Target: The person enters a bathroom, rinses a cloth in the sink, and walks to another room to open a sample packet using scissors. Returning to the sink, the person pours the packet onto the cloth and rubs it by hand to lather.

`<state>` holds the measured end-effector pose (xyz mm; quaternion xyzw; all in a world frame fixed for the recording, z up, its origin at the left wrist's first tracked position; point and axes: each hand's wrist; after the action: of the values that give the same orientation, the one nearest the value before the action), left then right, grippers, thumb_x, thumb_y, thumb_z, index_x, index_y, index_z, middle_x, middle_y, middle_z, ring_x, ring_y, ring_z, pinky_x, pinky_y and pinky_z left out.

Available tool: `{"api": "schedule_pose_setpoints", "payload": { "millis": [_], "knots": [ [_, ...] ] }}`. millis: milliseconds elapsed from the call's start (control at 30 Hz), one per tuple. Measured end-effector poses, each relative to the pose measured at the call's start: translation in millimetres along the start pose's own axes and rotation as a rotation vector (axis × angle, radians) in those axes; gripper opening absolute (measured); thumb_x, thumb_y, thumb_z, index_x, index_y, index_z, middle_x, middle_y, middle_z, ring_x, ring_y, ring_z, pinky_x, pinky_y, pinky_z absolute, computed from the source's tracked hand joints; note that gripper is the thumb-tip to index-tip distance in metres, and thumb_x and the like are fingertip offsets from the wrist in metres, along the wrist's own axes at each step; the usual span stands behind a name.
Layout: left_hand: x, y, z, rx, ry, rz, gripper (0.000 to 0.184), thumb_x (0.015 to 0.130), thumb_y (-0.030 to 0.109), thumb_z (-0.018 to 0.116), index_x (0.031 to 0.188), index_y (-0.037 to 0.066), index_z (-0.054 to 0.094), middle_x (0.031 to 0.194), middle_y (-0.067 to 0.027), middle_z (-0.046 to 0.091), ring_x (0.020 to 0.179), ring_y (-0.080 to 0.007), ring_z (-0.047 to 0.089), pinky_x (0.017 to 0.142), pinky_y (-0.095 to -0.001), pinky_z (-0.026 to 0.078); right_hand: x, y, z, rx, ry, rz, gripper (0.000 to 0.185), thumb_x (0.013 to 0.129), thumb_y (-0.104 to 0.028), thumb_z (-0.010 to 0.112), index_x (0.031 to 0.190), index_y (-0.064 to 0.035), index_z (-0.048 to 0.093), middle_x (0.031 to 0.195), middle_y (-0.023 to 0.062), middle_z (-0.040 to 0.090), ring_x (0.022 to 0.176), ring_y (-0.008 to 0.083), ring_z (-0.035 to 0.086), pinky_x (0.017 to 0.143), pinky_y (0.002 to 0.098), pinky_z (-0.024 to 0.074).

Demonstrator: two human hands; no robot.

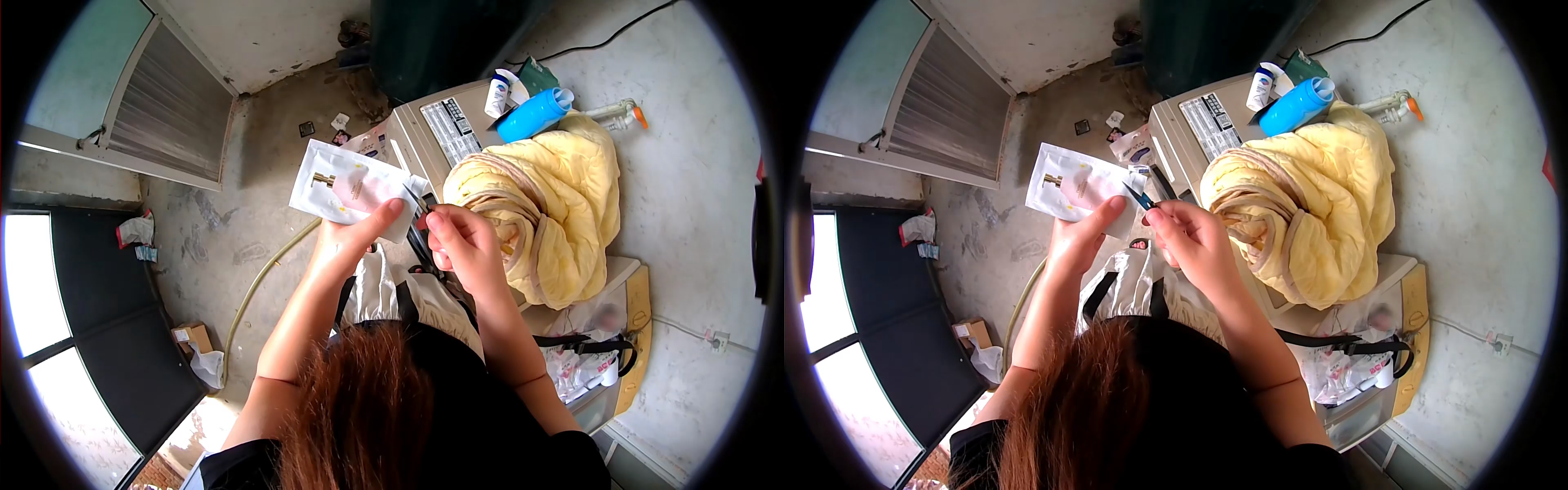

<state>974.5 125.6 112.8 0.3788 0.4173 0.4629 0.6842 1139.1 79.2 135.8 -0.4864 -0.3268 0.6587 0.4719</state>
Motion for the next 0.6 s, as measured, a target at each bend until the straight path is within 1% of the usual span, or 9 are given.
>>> {"api": "schedule_pose_setpoints", "payload": {
  "millis": [33, 133, 167, 233, 267, 367, 467, 567, 600],
  "knots": [
    [0.3, -0.3, -0.1, 0.000, 0.002, 0.000, 0.041, 0.075, 0.022, 0.071, 0.107, 0.004, 0.054, 0.097, -0.0030, 0.059, 0.089, -0.0117, 0.055, 0.077, -0.0263, 0.043, 0.3, 0.3, 0.0, -0.002, 0.005, -0.004, 0.021, 0.089, -0.020, 0.058, 0.086, 0.0002, 0.056, 0.061, -0.0030, 0.047, 0.046, 0.0017, 0.036, 0.040, 0.0174, 0.0255],
    [1.5, -1.2, -0.6, -0.008, -0.005, 0.006, 0.040, 0.075, 0.022, 0.071, 0.106, 0.004, 0.054, 0.097, -0.0031, 0.059, 0.089, -0.0118, 0.055, 0.077, -0.0264, 0.043, 0.0, -0.8, 3.1, -0.032, 0.026, -0.020, 0.023, 0.091, -0.021, 0.054, 0.086, 0.0013, 0.057, 0.057, -0.0042, 0.040, 0.045, 0.0030, 0.032, 0.039, 0.0190, 0.0245],
    [1.8, -1.4, -0.5, -0.013, -0.008, 0.009, 0.040, 0.075, 0.022, 0.071, 0.106, 0.004, 0.054, 0.097, -0.0031, 0.059, 0.089, -0.0119, 0.055, 0.077, -0.0265, 0.043, 0.0, -0.5, 3.6, -0.040, 0.029, -0.031, 0.023, 0.091, -0.021, 0.054, 0.085, 0.0013, 0.056, 0.057, -0.0042, 0.039, 0.045, 0.0030, 0.032, 0.039, 0.0189, 0.0244],
    [2.3, -1.3, -0.9, -0.034, -0.010, -0.006, 0.043, 0.074, 0.016, 0.071, 0.110, 0.004, 0.051, 0.096, -0.0029, 0.058, 0.088, -0.0119, 0.055, 0.074, -0.0252, 0.044, 0.0, 0.3, 4.3, -0.056, 0.035, -0.053, 0.023, 0.091, -0.021, 0.054, 0.084, 0.0013, 0.056, 0.057, -0.0043, 0.039, 0.045, 0.0029, 0.031, 0.039, 0.0188, 0.0243],
    [2.5, -1.2, -1.0, -0.045, -0.011, -0.014, 0.045, 0.074, 0.013, 0.071, 0.112, 0.005, 0.049, 0.096, -0.0029, 0.057, 0.087, -0.0118, 0.056, 0.073, -0.0246, 0.045, -0.2, 0.6, 3.6, -0.036, 0.030, -0.043, 0.023, 0.091, -0.020, 0.055, 0.084, 0.0012, 0.056, 0.058, -0.0037, 0.041, 0.045, 0.0027, 0.033, 0.039, 0.0186, 0.0254],
    [2.2, -0.9, -0.8, -0.040, -0.002, -0.039, 0.044, 0.073, 0.013, 0.072, 0.111, 0.005, 0.049, 0.095, -0.0023, 0.057, 0.085, -0.0112, 0.056, 0.069, -0.0240, 0.044, -0.7, 1.4, 1.4, 0.004, 0.016, -0.024, 0.022, 0.091, -0.020, 0.055, 0.084, 0.0010, 0.057, 0.059, -0.0023, 0.046, 0.045, 0.0024, 0.037, 0.039, 0.0180, 0.0275],
    [2.6, -1.5, -0.2, -0.044, 0.009, -0.048, 0.043, 0.073, 0.013, 0.072, 0.110, 0.006, 0.050, 0.094, -0.0020, 0.057, 0.084, -0.0110, 0.056, 0.067, -0.0236, 0.044, -0.4, 2.0, 1.2, 0.017, 0.007, -0.028, 0.022, 0.091, -0.020, 0.055, 0.084, 0.0012, 0.057, 0.059, -0.0022, 0.045, 0.045, 0.0025, 0.037, 0.039, 0.0181, 0.0272],
    [1.7, 0.5, -2.6, 0.027, 0.002, -0.086, 0.042, 0.074, 0.023, 0.073, 0.106, 0.004, 0.055, 0.095, -0.0029, 0.059, 0.088, -0.0117, 0.054, 0.076, -0.0262, 0.044, 0.1, 1.7, 2.4, 0.040, 0.003, -0.034, 0.022, 0.091, -0.020, 0.055, 0.084, 0.0010, 0.057, 0.059, -0.0024, 0.045, 0.045, 0.0024, 0.036, 0.039, 0.0181, 0.0268],
    [1.0, -0.1, -1.6, 0.017, -0.001, -0.069, 0.042, 0.074, 0.023, 0.073, 0.107, 0.004, 0.054, 0.096, -0.0029, 0.059, 0.088, -0.0117, 0.054, 0.076, -0.0262, 0.044, -0.2, 0.8, 3.5, 0.039, 0.005, -0.036, 0.022, 0.091, -0.020, 0.055, 0.084, 0.0009, 0.057, 0.059, -0.0025, 0.045, 0.045, 0.0024, 0.036, 0.039, 0.0181, 0.0266]
  ]
}}
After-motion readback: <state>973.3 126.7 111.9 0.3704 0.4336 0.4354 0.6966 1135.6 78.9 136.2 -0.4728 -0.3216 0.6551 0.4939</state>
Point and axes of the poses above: each hand's wrist, its own x-axis towards the middle knuckle, its own z-axis out of the palm, y = z × x
